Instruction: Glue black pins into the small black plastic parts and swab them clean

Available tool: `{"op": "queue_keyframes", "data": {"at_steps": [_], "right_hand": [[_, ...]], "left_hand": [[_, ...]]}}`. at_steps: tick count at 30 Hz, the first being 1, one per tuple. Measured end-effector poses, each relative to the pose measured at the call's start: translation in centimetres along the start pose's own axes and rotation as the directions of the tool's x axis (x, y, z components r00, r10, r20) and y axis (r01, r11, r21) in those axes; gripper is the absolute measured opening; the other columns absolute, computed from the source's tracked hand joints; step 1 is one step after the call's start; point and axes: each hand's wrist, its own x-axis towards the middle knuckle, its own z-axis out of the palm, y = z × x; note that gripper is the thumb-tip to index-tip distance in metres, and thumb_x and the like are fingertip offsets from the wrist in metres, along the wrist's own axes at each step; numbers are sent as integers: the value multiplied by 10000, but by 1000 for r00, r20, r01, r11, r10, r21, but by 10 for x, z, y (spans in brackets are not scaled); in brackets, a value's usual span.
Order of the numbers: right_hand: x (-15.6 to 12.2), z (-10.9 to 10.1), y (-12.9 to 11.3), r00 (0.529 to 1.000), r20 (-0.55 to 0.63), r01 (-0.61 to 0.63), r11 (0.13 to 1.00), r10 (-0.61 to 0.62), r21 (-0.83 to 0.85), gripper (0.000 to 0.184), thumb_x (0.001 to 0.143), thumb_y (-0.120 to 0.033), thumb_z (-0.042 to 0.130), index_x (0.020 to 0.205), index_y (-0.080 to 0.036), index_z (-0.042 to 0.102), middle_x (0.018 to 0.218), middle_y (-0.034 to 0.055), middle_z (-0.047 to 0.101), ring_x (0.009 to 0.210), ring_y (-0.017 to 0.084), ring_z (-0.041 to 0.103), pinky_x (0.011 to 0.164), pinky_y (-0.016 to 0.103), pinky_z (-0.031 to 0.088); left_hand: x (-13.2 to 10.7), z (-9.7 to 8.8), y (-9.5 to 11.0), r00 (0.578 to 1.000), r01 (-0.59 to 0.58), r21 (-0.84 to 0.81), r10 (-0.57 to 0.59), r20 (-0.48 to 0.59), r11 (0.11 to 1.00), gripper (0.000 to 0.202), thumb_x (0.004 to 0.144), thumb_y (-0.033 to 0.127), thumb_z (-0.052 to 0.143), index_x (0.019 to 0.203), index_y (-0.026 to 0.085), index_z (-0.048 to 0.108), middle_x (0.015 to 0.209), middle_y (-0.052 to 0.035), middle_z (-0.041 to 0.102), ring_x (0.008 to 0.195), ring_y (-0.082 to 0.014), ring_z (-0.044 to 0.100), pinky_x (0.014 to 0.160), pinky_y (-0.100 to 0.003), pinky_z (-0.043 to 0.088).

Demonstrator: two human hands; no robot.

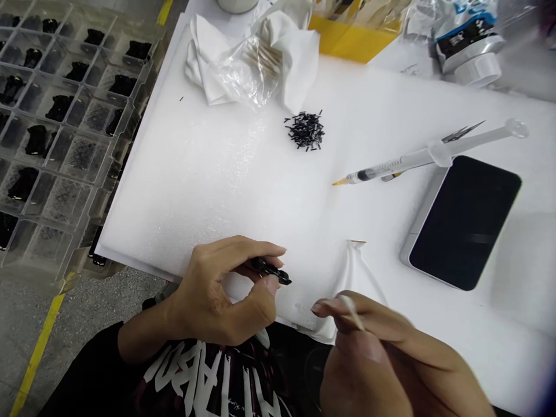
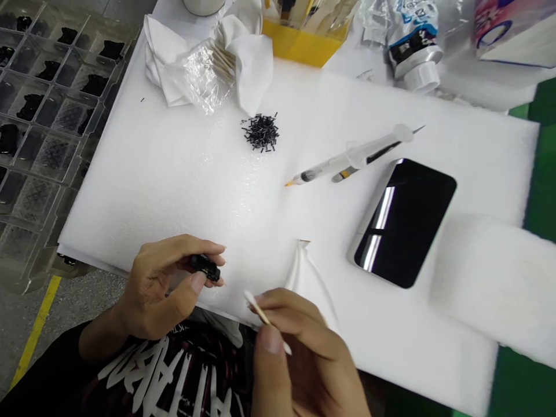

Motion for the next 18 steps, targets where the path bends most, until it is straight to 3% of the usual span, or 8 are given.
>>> {"op": "queue_keyframes", "data": {"at_steps": [3,8,11,13,18], "right_hand": [[9,-3,8,995,72,63,998,-62,-5,163,843,-302,1052,867,-256,898,762,30,736,679,168,673,487,263,505],[5,1,7,993,-115,-36,998,41,45,214,883,-336,1036,850,-225,857,754,28,789,657,158,743,583,245,598],[0,7,2,1000,-9,7,992,-6,123,146,951,-263,980,907,-206,853,763,14,798,658,161,771,557,242,603],[-2,10,3,994,75,65,981,-80,181,83,983,-151,927,1035,-202,886,839,15,827,737,169,807,625,260,646],[-5,16,15,964,70,239,954,-255,180,334,957,31,862,1187,-208,904,1000,36,878,1008,250,881,914,411,753]], "left_hand": [[0,0,0,1000,13,1,-13,1,1000,287,1074,97,684,1307,205,812,1108,-108,911,847,-254,926,721,-356,851],[-1,1,0,1000,28,-36,-28,-5,999,301,1050,82,702,1296,198,832,1100,-111,911,838,-254,918,728,-361,849],[0,1,1,997,69,-50,-70,-12,996,282,1036,92,719,1267,198,843,1089,-106,914,821,-247,910,729,-358,836],[1,1,1,996,81,-60,-83,-21,995,249,1016,119,750,1233,181,854,1071,-107,918,826,-249,907,737,-351,825],[5,2,-2,998,27,-78,-31,-49,997,241,954,151,811,1185,121,872,1036,-128,926,829,-248,898,732,-313,789]]}}
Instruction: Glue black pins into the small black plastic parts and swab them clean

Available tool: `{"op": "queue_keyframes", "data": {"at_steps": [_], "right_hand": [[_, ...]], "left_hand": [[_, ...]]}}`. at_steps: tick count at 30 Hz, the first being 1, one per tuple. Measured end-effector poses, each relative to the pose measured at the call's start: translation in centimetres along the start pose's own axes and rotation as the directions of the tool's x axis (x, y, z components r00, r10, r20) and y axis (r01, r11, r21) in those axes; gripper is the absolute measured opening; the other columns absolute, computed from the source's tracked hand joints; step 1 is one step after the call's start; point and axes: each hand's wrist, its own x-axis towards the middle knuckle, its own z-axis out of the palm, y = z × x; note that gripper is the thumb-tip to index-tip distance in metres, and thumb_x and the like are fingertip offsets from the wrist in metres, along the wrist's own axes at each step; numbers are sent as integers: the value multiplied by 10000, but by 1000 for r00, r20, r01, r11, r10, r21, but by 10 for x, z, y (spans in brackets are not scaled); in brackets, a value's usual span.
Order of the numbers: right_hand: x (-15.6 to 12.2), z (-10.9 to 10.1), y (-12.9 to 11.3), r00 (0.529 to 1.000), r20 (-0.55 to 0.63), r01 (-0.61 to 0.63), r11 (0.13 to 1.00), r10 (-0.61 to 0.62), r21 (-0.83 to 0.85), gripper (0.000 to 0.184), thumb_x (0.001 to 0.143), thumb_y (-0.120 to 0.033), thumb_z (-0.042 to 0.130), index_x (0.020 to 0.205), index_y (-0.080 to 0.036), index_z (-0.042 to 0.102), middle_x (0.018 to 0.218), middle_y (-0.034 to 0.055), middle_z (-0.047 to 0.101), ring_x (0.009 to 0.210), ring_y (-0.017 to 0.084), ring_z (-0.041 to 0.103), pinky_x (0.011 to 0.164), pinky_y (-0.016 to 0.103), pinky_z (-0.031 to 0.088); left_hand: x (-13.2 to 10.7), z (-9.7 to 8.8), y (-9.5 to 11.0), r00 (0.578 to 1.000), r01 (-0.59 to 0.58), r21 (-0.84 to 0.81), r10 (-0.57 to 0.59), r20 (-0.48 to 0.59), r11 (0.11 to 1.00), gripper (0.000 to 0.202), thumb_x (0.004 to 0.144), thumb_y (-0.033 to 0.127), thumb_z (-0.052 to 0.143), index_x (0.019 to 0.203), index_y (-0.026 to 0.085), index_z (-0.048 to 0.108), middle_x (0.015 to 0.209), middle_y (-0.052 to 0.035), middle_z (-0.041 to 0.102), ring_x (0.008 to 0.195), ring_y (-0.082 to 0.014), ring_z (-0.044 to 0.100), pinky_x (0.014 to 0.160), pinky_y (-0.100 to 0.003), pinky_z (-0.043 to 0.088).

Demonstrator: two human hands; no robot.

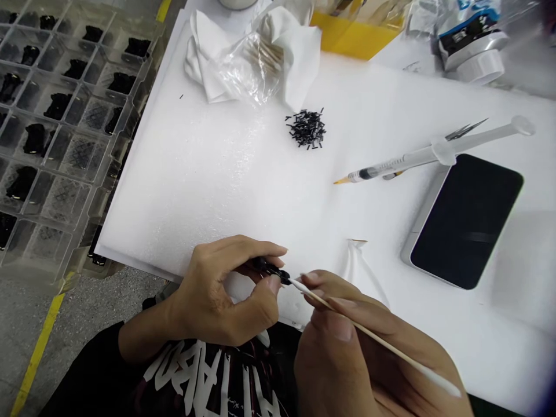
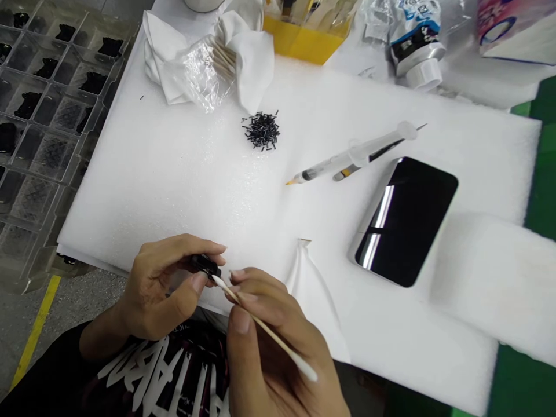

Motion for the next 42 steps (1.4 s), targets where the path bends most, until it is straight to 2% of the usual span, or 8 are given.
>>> {"op": "queue_keyframes", "data": {"at_steps": [4,11,17,23,29,31,34,42], "right_hand": [[-1,2,1,999,49,10,1000,-9,-30,297,1000,-5,839,1215,-205,883,1063,66,885,1033,325,908,873,505,799],[6,-3,-14,987,147,-47,992,64,-118,237,1020,-22,816,1163,-206,859,1143,39,911,1009,277,925,862,388,821],[7,-6,-12,983,166,-62,995,75,-84,274,1016,-7,812,1206,-200,851,1188,73,910,1039,319,925,919,482,828],[7,-6,-17,974,202,-78,987,107,-143,312,1024,6,793,1233,-220,846,1225,70,909,1086,310,920,960,498,824],[7,-17,-12,962,272,16,989,25,-146,332,1013,8,798,1263,-204,855,1285,71,905,1163,297,910,989,429,813],[9,-21,-10,950,312,22,989,26,-149,358,1006,20,792,1279,-205,851,1315,51,901,1204,261,899,1057,379,786],[11,-22,-14,939,342,15,988,39,-152,363,1011,25,774,1282,-208,836,1334,10,898,1233,193,884,1139,301,732],[7,-10,-24,963,250,-49,976,103,-211,254,1049,-32,786,1197,-235,828,1278,-37,903,1196,154,882,1112,263,731]], "left_hand": [[1,-1,-1,1000,-18,-1,18,-10,1000,234,952,133,799,1174,114,872,1027,-133,931,850,-241,902,769,-299,783],[-1,-2,-2,1000,-6,7,6,-2,1000,262,952,135,814,1205,132,883,1048,-124,939,861,-253,912,789,-320,795],[-3,-3,-6,999,-36,-24,36,17,999,354,971,166,814,1321,151,869,1121,-129,932,905,-262,914,801,-328,809],[-5,-3,-9,998,-57,-30,57,23,998,378,979,158,797,1352,140,852,1146,-136,930,933,-264,916,816,-343,811],[-5,-3,-5,999,-42,23,41,29,999,363,1012,145,759,1359,195,851,1150,-104,931,918,-255,906,810,-368,817],[-5,-4,-4,999,-19,45,17,37,999,375,1022,133,733,1364,234,848,1151,-91,929,919,-255,903,809,-382,820],[-5,-4,-5,999,-42,34,41,25,999,352,997,139,754,1330,196,852,1120,-102,930,898,-255,901,803,-377,817],[-5,-3,-7,998,-62,27,62,9,998,342,982,162,785,1316,150,858,1107,-128,931,883,-252,900,770,-346,800]]}}
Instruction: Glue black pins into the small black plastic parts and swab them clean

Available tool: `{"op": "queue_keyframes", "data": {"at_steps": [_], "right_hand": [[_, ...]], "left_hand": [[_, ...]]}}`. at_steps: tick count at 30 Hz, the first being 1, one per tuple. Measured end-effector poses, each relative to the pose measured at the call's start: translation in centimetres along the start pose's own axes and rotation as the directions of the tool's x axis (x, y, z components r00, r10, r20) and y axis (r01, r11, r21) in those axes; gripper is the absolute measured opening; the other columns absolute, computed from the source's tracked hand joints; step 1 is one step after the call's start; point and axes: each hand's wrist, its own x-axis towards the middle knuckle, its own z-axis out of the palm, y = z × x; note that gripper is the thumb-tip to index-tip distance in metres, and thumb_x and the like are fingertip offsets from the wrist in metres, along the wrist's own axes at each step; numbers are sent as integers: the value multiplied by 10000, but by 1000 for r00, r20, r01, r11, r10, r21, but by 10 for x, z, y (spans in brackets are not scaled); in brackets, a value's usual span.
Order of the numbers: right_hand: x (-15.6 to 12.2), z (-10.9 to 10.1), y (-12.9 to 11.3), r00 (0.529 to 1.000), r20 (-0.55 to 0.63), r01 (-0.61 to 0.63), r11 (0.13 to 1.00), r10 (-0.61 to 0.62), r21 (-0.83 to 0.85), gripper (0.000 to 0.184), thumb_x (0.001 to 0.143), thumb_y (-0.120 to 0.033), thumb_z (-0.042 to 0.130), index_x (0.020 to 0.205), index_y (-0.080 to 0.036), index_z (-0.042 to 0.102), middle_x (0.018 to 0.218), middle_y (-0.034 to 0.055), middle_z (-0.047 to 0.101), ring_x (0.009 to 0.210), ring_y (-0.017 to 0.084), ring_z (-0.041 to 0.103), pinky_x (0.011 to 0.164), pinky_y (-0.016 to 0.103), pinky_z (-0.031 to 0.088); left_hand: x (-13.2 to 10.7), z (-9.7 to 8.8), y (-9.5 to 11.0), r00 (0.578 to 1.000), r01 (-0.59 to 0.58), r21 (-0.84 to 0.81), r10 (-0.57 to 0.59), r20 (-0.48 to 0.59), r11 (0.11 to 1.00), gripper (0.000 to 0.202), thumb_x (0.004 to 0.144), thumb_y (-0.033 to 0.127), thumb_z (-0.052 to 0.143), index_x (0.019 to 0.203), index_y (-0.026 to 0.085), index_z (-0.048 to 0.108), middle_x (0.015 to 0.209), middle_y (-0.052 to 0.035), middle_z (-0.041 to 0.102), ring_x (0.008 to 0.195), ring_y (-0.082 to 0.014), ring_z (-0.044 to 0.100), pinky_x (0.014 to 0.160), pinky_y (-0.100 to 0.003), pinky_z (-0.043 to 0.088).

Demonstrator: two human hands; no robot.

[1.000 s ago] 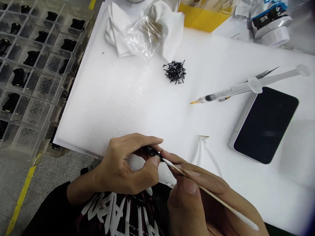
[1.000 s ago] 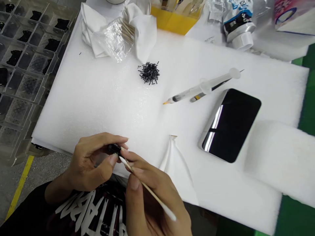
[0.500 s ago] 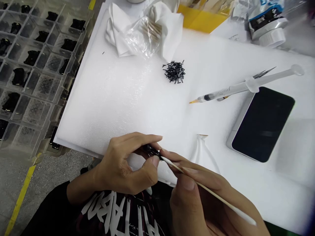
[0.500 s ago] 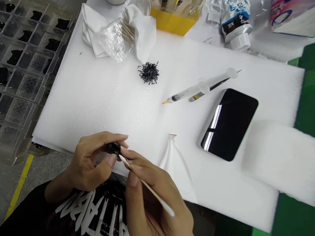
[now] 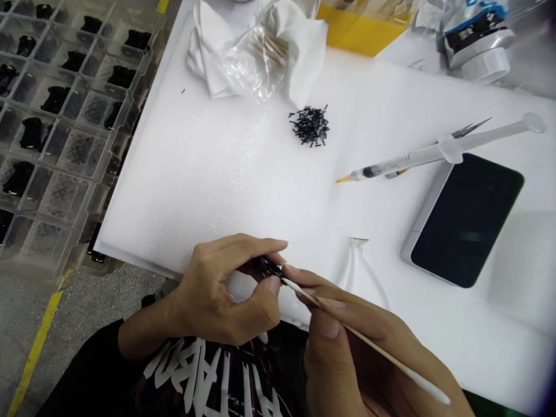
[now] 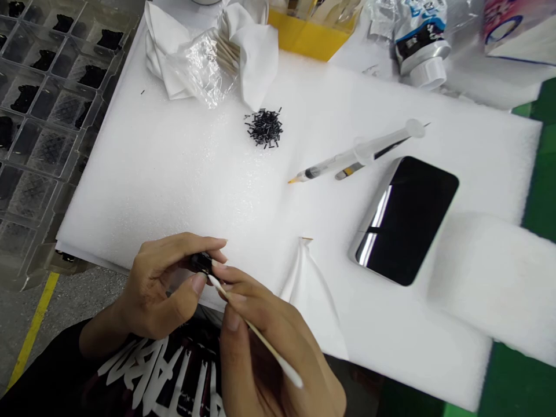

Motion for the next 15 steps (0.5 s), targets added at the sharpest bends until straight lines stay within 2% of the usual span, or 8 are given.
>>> {"op": "queue_keyframes", "data": {"at_steps": [6,8,12,15], "right_hand": [[-2,-2,0,1000,-1,-19,998,19,-52,204,1103,-86,751,1201,-249,825,1248,-7,891,1226,173,875,1148,290,716],[-2,-7,2,999,18,30,995,-29,-90,229,1091,-62,750,1215,-240,824,1253,2,883,1234,178,873,1144,284,717],[0,-19,8,968,182,206,964,-175,-168,323,1029,-28,806,1300,-201,835,1359,34,874,1250,203,873,1099,264,733],[0,-18,7,970,168,204,962,-174,-181,303,1030,-30,809,1284,-192,834,1353,29,876,1261,188,867,1129,250,716]], "left_hand": [[0,0,-1,1000,7,-19,-7,-10,1000,351,974,173,802,1318,173,874,1094,-121,931,859,-259,896,760,-366,805],[0,0,0,1000,2,-15,-2,-8,1000,343,976,168,803,1312,161,872,1087,-118,929,858,-254,895,765,-358,804],[0,-1,1,1000,17,20,-17,10,1000,356,1004,157,768,1343,206,865,1110,-103,929,856,-255,890,745,-377,806],[1,-1,-1,1000,-9,2,9,1,1000,350,983,160,793,1325,165,870,1095,-125,930,856,-254,893,769,-363,805]]}}
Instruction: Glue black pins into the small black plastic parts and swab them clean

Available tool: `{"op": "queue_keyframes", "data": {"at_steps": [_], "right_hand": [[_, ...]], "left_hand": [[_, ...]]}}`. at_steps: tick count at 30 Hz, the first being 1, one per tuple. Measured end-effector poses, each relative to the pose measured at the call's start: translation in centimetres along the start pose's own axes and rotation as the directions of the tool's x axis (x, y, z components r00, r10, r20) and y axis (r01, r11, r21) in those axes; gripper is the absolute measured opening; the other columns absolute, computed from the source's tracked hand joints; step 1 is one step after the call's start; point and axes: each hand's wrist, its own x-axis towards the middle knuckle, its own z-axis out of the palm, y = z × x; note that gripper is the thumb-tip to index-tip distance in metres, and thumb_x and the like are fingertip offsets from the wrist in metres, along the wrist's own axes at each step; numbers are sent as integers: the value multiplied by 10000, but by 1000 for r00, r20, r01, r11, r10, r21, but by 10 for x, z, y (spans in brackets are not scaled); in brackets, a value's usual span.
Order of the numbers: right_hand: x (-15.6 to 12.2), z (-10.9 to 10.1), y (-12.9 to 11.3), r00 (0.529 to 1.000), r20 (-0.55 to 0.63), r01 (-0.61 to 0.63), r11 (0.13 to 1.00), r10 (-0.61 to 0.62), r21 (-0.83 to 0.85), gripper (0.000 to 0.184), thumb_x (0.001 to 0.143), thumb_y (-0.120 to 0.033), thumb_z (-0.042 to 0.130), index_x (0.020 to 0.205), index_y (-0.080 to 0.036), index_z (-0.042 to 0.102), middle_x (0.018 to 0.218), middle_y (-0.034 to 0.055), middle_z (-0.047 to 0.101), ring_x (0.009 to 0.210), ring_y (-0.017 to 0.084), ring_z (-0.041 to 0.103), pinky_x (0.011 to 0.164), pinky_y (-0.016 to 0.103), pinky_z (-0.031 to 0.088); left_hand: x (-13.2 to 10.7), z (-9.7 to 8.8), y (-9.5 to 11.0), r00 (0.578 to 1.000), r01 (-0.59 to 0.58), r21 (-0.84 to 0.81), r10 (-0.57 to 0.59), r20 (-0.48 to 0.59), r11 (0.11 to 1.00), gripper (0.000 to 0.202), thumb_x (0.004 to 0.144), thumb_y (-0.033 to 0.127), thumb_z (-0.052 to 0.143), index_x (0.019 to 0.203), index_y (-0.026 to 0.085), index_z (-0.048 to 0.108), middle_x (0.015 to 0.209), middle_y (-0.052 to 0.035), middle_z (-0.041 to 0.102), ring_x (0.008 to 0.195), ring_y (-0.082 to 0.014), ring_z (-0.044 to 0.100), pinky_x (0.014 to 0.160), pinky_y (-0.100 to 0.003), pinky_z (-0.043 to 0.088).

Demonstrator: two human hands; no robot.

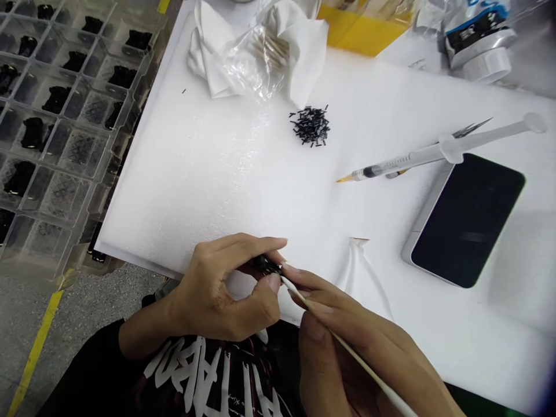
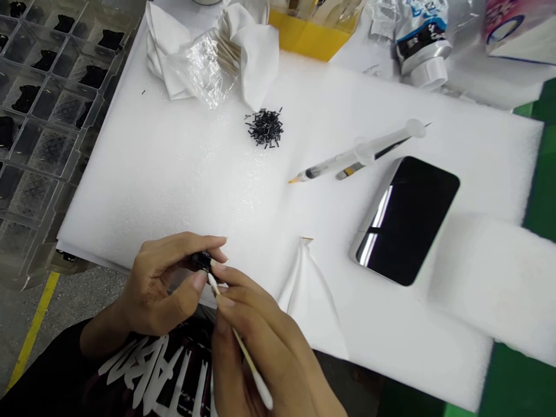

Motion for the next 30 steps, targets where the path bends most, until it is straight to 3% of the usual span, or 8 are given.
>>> {"op": "queue_keyframes", "data": {"at_steps": [4,8,12,17,24,30], "right_hand": [[-2,9,-2,991,-113,-63,997,68,51,251,1049,-35,787,1226,-211,820,1249,19,886,1204,183,885,1097,255,730],[-9,13,6,989,-111,-83,991,95,103,226,1075,-104,784,1251,-239,830,1306,66,888,1209,282,899,1030,407,797],[-12,13,8,983,-130,-113,984,131,139,202,1079,-117,798,1231,-246,834,1294,75,896,1209,283,901,1029,398,795],[-6,13,6,982,-111,-131,974,153,183,212,1062,-104,804,1219,-244,837,1299,77,900,1235,296,894,1054,415,790],[-2,7,15,993,-50,-91,958,109,273,421,969,33,819,1311,-211,840,1354,78,890,1251,307,889,1104,472,777],[3,4,11,988,-15,-143,955,152,259,321,1003,-4,815,1245,-215,829,1287,90,902,1215,321,900,1062,495,798]], "left_hand": [[0,1,-3,1000,-21,-2,21,-13,1000,357,977,158,795,1326,148,868,1090,-129,929,868,-249,897,781,-350,800],[0,1,-4,1000,-19,-4,19,-19,1000,369,978,173,797,1340,177,870,1094,-121,933,871,-262,901,774,-367,806],[0,2,-5,999,-38,-14,37,-21,999,370,978,177,806,1342,165,868,1099,-131,934,877,-264,906,783,-365,809],[-1,2,-3,1000,-23,-12,23,-15,1000,351,987,166,797,1331,142,862,1108,-139,932,876,-247,904,761,-324,798],[0,2,-3,999,-32,-10,32,-26,999,330,978,152,801,1300,115,863,1087,-148,929,879,-243,906,796,-315,800],[0,3,-3,999,-36,-8,36,-25,999,336,970,158,801,1296,114,868,1074,-147,931,878,-250,909,781,-320,798]]}}
